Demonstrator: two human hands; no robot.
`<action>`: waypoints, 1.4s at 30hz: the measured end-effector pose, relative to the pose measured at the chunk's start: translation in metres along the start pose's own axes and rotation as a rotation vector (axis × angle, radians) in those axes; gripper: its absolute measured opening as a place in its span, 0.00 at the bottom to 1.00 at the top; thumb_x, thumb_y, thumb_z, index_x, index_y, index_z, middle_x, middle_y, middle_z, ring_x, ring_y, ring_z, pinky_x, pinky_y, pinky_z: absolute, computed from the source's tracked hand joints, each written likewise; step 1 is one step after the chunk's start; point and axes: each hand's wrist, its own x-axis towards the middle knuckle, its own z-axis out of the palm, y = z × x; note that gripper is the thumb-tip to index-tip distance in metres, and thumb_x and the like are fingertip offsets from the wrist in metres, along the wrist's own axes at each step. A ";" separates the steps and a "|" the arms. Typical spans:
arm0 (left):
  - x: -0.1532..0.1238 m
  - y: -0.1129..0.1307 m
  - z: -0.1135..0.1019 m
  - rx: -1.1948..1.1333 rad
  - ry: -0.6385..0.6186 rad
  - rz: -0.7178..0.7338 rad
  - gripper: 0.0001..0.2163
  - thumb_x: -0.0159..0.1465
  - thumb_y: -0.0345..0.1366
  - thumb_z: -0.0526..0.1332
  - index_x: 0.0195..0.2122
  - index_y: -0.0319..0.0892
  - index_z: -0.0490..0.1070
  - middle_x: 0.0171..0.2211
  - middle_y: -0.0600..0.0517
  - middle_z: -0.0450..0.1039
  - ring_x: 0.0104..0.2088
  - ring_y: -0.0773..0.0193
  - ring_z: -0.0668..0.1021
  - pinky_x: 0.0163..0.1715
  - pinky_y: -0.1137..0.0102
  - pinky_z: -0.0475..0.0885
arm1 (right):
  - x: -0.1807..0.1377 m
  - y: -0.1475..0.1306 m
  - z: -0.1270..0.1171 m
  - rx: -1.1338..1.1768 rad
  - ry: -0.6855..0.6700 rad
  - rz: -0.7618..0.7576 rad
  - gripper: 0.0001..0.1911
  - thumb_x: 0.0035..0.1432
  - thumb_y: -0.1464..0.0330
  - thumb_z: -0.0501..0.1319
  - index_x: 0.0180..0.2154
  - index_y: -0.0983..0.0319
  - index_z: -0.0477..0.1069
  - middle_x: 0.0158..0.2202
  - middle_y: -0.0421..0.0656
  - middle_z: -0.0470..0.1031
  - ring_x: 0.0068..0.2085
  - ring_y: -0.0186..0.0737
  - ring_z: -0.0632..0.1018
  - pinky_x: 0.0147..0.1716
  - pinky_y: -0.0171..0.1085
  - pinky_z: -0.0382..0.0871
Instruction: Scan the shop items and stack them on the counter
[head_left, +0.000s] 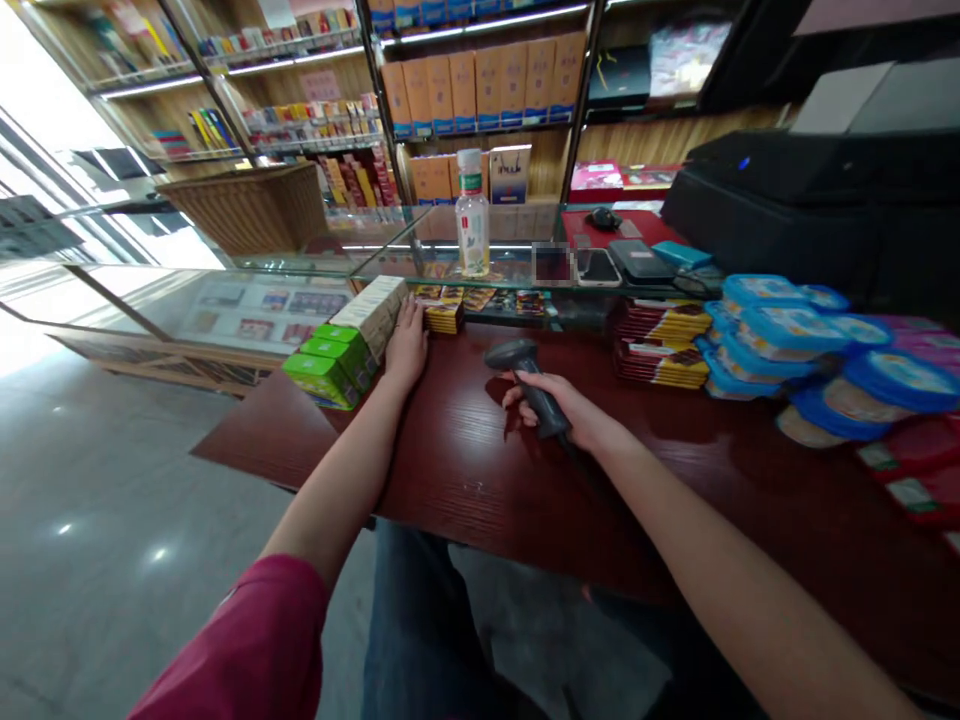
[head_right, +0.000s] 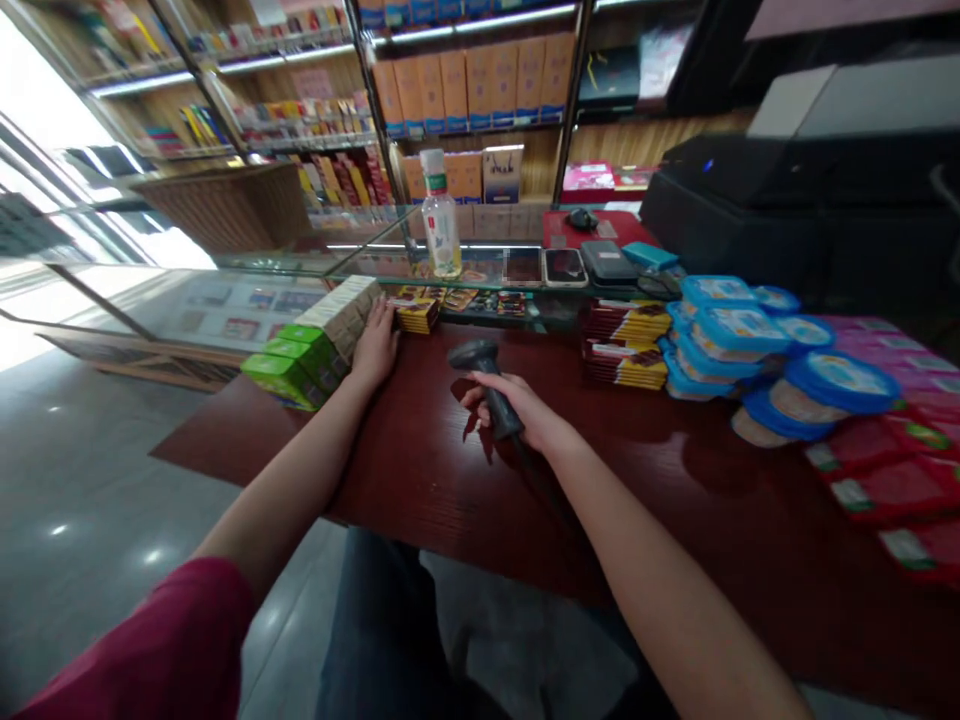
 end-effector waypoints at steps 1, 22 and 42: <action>0.002 -0.001 0.003 0.000 0.004 -0.020 0.29 0.67 0.23 0.56 0.70 0.31 0.54 0.75 0.39 0.48 0.75 0.52 0.52 0.73 0.56 0.54 | 0.004 0.001 0.002 0.005 -0.024 -0.003 0.20 0.54 0.58 0.70 0.44 0.64 0.76 0.32 0.47 0.82 0.20 0.30 0.69 0.17 0.31 0.61; -0.010 0.070 -0.011 -0.557 0.056 -0.112 0.11 0.68 0.35 0.65 0.49 0.44 0.83 0.47 0.51 0.84 0.48 0.56 0.84 0.51 0.68 0.76 | -0.010 0.014 0.027 -0.427 0.159 -0.265 0.19 0.47 0.60 0.76 0.38 0.59 0.75 0.28 0.39 0.77 0.19 0.30 0.68 0.16 0.33 0.61; -0.014 0.069 -0.003 -0.653 0.078 -0.199 0.10 0.65 0.35 0.67 0.46 0.43 0.84 0.44 0.50 0.85 0.46 0.56 0.85 0.49 0.68 0.77 | -0.013 0.023 0.016 -0.414 0.241 -0.337 0.16 0.51 0.58 0.74 0.36 0.58 0.73 0.25 0.38 0.73 0.19 0.32 0.67 0.17 0.33 0.61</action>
